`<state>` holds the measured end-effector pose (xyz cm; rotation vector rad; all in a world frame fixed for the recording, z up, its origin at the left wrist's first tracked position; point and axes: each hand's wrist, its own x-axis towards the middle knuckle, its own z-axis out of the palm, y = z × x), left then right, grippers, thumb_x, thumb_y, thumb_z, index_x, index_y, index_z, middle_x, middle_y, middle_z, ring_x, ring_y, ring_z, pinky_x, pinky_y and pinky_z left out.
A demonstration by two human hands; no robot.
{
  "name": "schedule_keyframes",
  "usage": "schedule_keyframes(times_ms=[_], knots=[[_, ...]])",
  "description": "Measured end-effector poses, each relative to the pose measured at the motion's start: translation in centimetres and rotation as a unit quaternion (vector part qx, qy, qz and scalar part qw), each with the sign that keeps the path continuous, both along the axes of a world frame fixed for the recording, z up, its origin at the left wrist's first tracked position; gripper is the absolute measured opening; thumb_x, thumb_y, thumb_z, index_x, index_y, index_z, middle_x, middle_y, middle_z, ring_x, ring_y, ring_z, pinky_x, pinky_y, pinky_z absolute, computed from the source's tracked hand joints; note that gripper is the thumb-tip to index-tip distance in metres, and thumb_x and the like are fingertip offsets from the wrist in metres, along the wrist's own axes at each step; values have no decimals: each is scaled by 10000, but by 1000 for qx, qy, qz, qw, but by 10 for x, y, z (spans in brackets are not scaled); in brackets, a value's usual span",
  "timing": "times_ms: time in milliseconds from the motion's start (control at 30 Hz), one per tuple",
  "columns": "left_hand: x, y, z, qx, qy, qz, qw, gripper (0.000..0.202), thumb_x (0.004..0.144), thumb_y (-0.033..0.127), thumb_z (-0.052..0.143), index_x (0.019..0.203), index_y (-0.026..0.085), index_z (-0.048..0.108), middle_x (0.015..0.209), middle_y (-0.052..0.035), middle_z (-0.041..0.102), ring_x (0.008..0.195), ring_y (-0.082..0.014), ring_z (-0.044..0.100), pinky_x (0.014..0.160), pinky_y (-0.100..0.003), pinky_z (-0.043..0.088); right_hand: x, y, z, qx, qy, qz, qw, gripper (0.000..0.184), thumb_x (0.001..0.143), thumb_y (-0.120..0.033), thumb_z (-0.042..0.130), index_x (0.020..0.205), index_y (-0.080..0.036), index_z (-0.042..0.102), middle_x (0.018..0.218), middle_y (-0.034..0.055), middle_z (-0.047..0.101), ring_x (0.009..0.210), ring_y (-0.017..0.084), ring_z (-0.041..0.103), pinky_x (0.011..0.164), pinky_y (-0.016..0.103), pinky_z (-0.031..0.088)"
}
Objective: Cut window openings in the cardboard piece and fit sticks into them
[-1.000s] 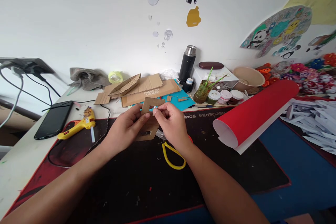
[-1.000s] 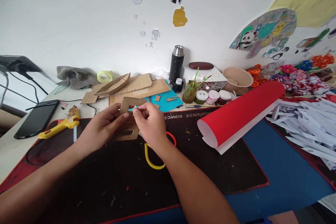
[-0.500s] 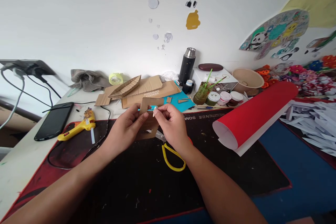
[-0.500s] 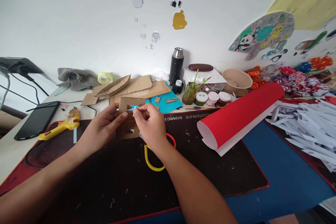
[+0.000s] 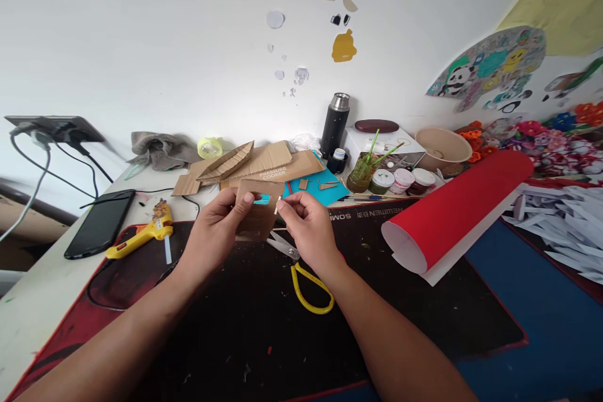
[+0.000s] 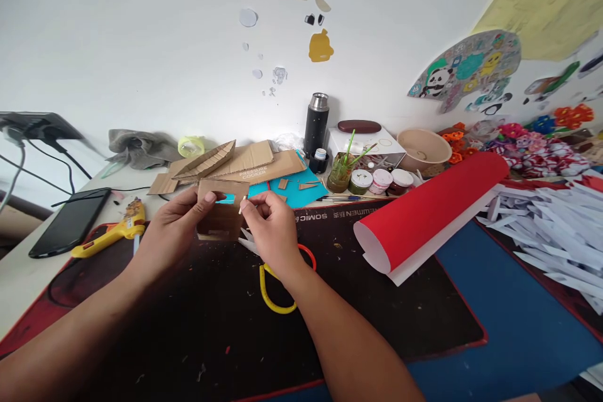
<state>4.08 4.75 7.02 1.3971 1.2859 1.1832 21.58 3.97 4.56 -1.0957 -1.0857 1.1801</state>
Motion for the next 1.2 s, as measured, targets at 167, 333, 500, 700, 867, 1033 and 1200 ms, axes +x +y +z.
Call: schedule_keyframes(times_ms=[167,333,500,700,867,1033,1200], knots=[[2,6,-4,-40,-130,4,991,420,809,588,873,1009,225,805,1047,-72,812,1000,-296,712,831,-388,572,0,1,-1,3,27,7,1000,320,880,-530,759,845,-238,635,598,-76,471,499,112,373,462,256,297],[7,9,-1,-64,-188,7,980,426,733,475,927,1031,211,775,1078,-80,808,1016,-286,721,824,-392,580,0,2,-3,11,27,-5,1000,356,874,-569,759,856,-242,617,620,-67,494,512,118,384,467,261,305],[6,12,-1,-78,-236,8,969,378,695,366,946,975,212,745,1047,-47,782,1007,-243,707,836,-359,578,0,3,-3,19,21,-8,1000,361,880,-579,747,847,-245,615,616,-70,467,517,120,378,472,263,306],[0,15,-4,-62,-243,38,967,345,819,527,871,869,205,759,1023,-52,770,1010,-244,686,794,-338,555,1,2,-2,22,22,-2,1000,352,886,-565,755,849,-243,617,626,-65,475,513,117,365,463,261,291],[-5,17,-4,-54,-205,51,976,401,813,568,861,963,197,831,1034,-77,796,915,-232,667,713,-316,506,0,2,-2,17,21,0,1000,358,879,-565,759,831,-241,616,611,-70,449,523,122,359,467,265,288],[-3,16,1,-77,-239,39,967,413,730,511,934,952,174,848,937,-57,752,709,-136,543,550,-240,398,0,2,-4,15,31,1,999,377,878,-581,764,839,-238,614,627,-69,458,526,118,351,467,265,279],[-1,16,1,-79,-247,44,965,466,673,496,968,942,139,835,951,-74,734,764,-154,574,533,-221,453,-1,3,-5,15,48,0,999,374,878,-571,766,835,-232,614,614,-76,431,529,111,333,467,257,259]])
